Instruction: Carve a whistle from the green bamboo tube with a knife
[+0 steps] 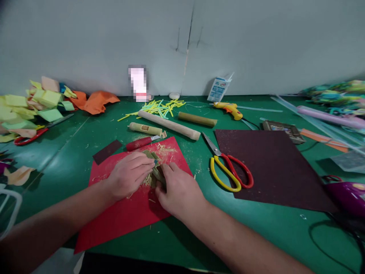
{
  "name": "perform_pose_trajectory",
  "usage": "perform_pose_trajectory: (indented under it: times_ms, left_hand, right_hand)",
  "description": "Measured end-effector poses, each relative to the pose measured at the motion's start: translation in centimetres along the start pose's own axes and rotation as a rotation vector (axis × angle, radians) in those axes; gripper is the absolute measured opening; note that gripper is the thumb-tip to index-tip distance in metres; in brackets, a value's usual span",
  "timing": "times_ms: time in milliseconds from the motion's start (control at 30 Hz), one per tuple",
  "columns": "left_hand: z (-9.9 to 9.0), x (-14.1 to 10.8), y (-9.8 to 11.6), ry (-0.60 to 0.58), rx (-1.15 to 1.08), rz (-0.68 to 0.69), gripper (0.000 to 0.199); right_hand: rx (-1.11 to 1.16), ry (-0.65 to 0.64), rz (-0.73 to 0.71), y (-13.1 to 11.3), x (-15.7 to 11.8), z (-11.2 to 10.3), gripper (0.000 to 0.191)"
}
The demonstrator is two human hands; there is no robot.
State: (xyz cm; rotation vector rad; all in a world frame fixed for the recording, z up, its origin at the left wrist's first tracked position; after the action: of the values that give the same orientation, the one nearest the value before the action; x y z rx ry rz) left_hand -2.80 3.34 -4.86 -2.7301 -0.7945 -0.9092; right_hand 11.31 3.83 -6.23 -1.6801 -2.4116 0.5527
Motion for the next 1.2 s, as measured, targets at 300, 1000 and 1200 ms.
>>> perform_pose_trajectory:
  times_ms: [300, 1000, 1200]
  left_hand:
    - [-0.2, 0.3, -0.3, -0.026, -0.007, 0.045, 0.019]
    - [0.1, 0.4, 0.1, -0.072, -0.011, 0.002, 0.022]
    - [0.1, 0.2, 0.4, -0.041, 0.084, -0.003, 0.018]
  right_hand:
    - [0.042, -0.003, -0.014, 0.0, 0.1, 0.1, 0.027]
    - [0.033, 0.029, 0.007, 0.0, 0.0, 0.1, 0.027]
    - [0.054, 0.038, -0.014, 0.0, 0.0, 0.1, 0.028]
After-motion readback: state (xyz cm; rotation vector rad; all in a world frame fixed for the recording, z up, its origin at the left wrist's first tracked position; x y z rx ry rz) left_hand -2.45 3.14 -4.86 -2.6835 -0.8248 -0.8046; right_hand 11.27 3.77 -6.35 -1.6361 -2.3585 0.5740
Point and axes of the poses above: each hand's wrist, its own x-axis towards the middle knuckle, its own z-axis out of the palm, y = z × x, the point moved 6 cm from there along x, towards the middle knuckle, and after that the axes turned 13 degrees about z, right-handed, at the moved point
